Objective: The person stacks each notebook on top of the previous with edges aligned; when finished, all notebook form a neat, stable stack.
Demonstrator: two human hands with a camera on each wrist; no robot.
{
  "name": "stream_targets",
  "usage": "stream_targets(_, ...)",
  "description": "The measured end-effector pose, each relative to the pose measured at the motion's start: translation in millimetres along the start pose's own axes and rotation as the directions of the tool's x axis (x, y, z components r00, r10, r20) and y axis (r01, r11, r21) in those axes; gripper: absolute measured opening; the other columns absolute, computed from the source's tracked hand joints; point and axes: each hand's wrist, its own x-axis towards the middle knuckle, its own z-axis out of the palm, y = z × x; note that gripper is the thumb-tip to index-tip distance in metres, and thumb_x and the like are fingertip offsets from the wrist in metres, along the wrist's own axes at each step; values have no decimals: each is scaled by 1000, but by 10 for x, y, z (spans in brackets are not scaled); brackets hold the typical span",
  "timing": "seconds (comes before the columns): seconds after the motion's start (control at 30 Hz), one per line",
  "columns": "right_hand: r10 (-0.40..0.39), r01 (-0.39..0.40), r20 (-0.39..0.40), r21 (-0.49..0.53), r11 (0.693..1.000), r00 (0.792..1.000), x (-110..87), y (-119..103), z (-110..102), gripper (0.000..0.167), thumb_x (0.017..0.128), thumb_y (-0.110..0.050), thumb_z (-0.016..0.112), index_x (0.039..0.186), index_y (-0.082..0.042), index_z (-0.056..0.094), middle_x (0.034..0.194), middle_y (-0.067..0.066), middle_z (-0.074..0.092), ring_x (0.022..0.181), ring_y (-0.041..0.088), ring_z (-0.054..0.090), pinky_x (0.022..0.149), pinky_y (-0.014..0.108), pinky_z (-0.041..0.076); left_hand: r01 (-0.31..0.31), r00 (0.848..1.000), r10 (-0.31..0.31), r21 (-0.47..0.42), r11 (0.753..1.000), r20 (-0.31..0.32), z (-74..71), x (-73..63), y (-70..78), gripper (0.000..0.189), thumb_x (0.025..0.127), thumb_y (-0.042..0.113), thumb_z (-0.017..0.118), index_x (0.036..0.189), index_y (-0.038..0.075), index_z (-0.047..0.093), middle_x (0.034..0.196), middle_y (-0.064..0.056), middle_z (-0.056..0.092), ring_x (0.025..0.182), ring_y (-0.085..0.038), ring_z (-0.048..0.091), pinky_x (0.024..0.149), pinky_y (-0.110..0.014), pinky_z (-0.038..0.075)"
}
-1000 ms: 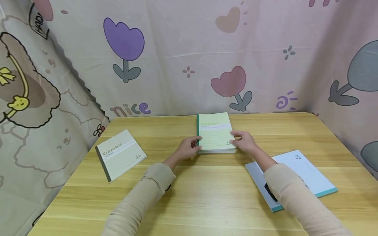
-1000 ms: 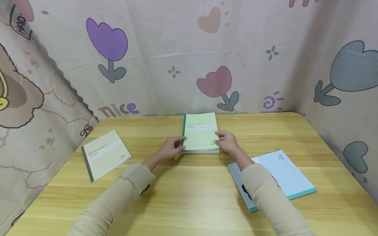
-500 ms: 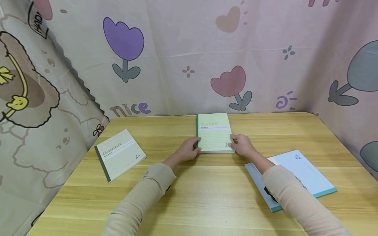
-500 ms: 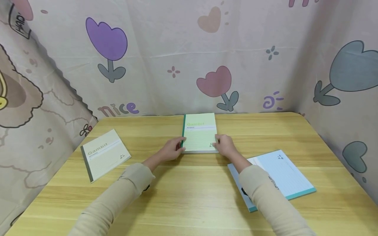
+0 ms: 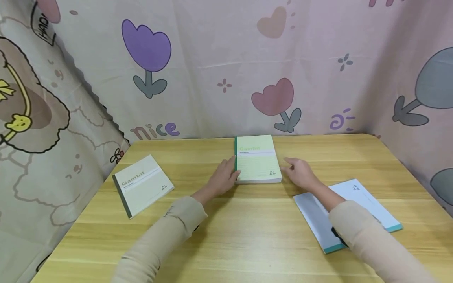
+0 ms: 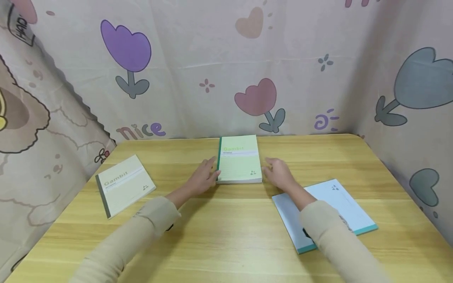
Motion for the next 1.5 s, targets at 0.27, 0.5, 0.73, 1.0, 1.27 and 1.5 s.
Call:
stream_targets(0.27, -157, 145, -26, -268, 952, 987, -266, 199, -360, 41, 90, -10, 55, 126, 10, 50, 129, 32, 49, 119, 47, 44, 101, 57, 36, -220, 969, 235, 162, 962, -81, 77, -137, 278, 50, 97, 22, 44, 140, -1, 33, 138, -25, 38, 127, -37, 39, 106, -50, 34)
stream_targets(0.5, -183, 185, 41, -365, 913, 982, -546, 406, -422, 44, 89, -14, 58, 126, 9, 51, 132, 30, 47, 122, 47, 42, 102, 58, 33, -374, 927, 373, 234, 898, 50, 347, -324, 588, 52, 98, 28, 40, 144, 5, 30, 148, -21, 30, 137, -32, 30, 112, -45, 29)
stream_targets(0.73, -199, 206, 58, -372, 905, 978, -788, 545, -423, 38, 88, -13, 59, 122, 6, 57, 129, 28, 51, 121, 46, 43, 99, 59, 34, -545, 837, 523, 309, 779, 159, 585, -420, 830, 53, 99, 30, 37, 144, 5, 29, 148, -21, 28, 139, -29, 28, 114, -41, 26)
stream_targets(1.0, -275, 270, 42, -372, 888, 961, -937, 641, -391, 35, 88, -14, 61, 117, 6, 60, 124, 27, 55, 114, 45, 51, 93, 57, 41, -612, 791, 539, 392, 687, 289, 745, -474, 1062, 55, 100, 37, 29, 148, 12, 22, 152, -17, 23, 140, -24, 25, 116, -33, 21)
stream_targets(1.27, -250, 254, 61, -379, 890, 966, -1039, 684, -394, 38, 87, -15, 62, 120, 4, 60, 125, 25, 56, 114, 45, 51, 91, 58, 42, -649, 750, 472, 379, 659, 463, 871, -512, 1306, 57, 99, 47, 17, 150, 20, 17, 157, -5, 13, 144, -20, 14, 116, -31, 18)
stream_targets(1.5, -199, 223, 102, -358, 907, 975, -1059, 689, -413, 40, 89, -17, 60, 123, 3, 57, 128, 25, 54, 118, 46, 48, 94, 59, 38, -645, 743, 429, 379, 664, 514, 930, -507, 1336, 58, 99, 50, 15, 150, 23, 15, 157, 1, 13, 145, -16, 10, 117, -33, 18)
